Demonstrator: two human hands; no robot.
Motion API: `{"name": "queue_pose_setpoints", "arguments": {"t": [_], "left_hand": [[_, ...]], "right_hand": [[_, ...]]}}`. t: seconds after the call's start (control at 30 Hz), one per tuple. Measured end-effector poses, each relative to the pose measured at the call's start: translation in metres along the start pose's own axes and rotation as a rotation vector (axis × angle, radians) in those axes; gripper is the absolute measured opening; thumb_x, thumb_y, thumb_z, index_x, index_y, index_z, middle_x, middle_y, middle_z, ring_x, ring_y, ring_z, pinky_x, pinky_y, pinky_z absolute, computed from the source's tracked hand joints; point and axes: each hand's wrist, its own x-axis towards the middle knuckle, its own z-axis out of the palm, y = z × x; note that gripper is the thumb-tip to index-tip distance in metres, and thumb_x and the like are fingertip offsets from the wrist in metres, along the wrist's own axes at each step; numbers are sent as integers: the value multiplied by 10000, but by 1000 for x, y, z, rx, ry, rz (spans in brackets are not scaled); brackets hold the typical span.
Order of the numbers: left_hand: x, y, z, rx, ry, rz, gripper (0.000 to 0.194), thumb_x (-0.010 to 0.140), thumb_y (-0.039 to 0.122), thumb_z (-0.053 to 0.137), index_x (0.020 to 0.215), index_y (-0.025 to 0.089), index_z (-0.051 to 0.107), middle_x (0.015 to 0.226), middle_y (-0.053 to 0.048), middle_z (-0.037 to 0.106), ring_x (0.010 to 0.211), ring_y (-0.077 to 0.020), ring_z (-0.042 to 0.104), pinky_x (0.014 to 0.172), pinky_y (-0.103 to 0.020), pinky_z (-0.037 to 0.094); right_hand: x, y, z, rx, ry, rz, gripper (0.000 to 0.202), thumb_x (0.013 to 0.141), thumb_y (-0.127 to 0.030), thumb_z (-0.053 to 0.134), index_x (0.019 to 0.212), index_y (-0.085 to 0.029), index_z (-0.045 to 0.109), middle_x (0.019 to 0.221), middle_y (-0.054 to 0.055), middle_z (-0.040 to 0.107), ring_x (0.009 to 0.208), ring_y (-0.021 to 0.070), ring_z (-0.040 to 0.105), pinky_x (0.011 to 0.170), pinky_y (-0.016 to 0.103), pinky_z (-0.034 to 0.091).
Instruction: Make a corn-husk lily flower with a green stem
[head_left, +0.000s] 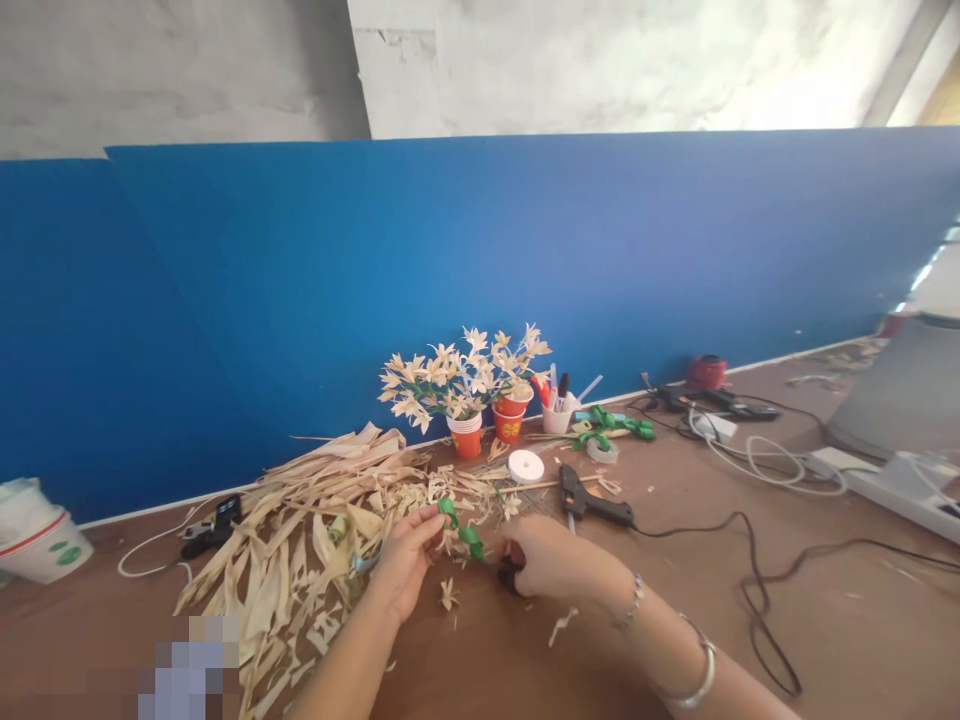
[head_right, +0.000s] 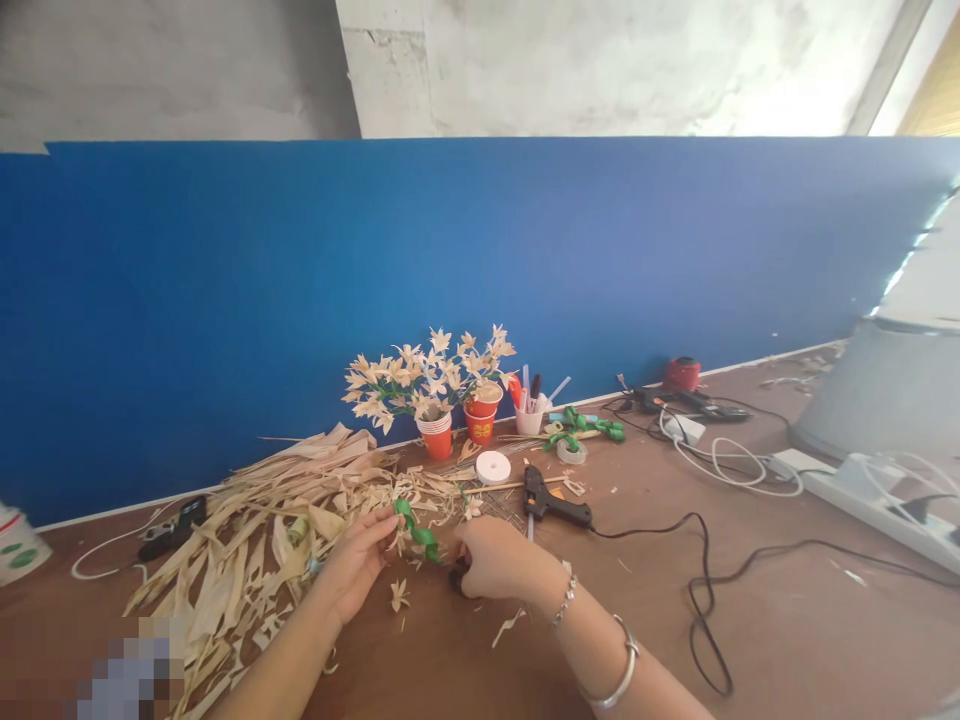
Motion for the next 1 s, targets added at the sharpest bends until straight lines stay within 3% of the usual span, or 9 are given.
{"name": "queue_pose_setpoints", "arguments": {"t": [0.13, 0.23, 0.37, 0.47, 0.67, 0.77, 1.0], "left_hand": [[1, 1, -1, -34, 26, -7, 176, 653, 65, 706, 818, 112, 667, 759, -56, 694, 609, -89, 611, 522, -158, 463], [3, 2, -2, -64, 48, -16, 154, 691, 34, 656, 824, 113, 654, 759, -54, 694, 581, -79, 607, 500, -154, 462], [4, 2, -3, -109, 59, -27, 144, 695, 25, 645, 803, 119, 640, 718, -31, 681, 554, -74, 605, 478, -149, 460], [4, 1, -3, -136, 56, -30, 155, 677, 24, 655, 794, 122, 630, 668, -9, 662, 537, -76, 603, 469, -151, 461], [3, 0, -2, -160, 30, -40, 175, 651, 35, 677, 779, 130, 603, 630, 20, 625, 493, -59, 569, 435, -138, 432], [2, 0, -1, -177, -18, -28, 191, 643, 48, 692, 780, 132, 589, 608, 32, 602, 449, -46, 528, 425, -138, 422], [4, -3, -1, -253, -32, -49, 194, 646, 42, 695, 792, 123, 596, 610, 22, 608, 451, -53, 536, 443, -149, 446]], "right_hand": [[0, 17, -13, 161, -109, -10, 427, 563, -160, 606, 981, -214, 670, 784, -20, 624, 617, 112, 515, 493, 183, 333], [0, 31, -23, 212, -222, -15, 359, 566, -193, 651, 923, -180, 687, 719, -25, 600, 595, 103, 482, 495, 183, 338], [-2, 49, -28, 408, -306, -37, 413, 536, -268, 746, 932, -175, 673, 703, -21, 605, 601, 106, 503, 535, 195, 378], [-4, 56, -29, 569, -288, -35, 374, 574, -323, 746, 901, -172, 645, 679, -16, 600, 561, 97, 501, 524, 205, 382], [4, 50, -21, 661, -156, 3, 313, 653, -369, 703, 856, -168, 574, 665, -24, 566, 545, 74, 477, 460, 173, 330], [10, 44, -16, 717, -180, -32, 325, 684, -391, 682, 892, -172, 560, 694, -21, 580, 552, 74, 509, 442, 167, 294], [20, 35, 0, 881, -203, -56, 435, 595, -451, 756, 848, -156, 560, 668, -46, 544, 513, 72, 521, 492, 195, 376]]}}
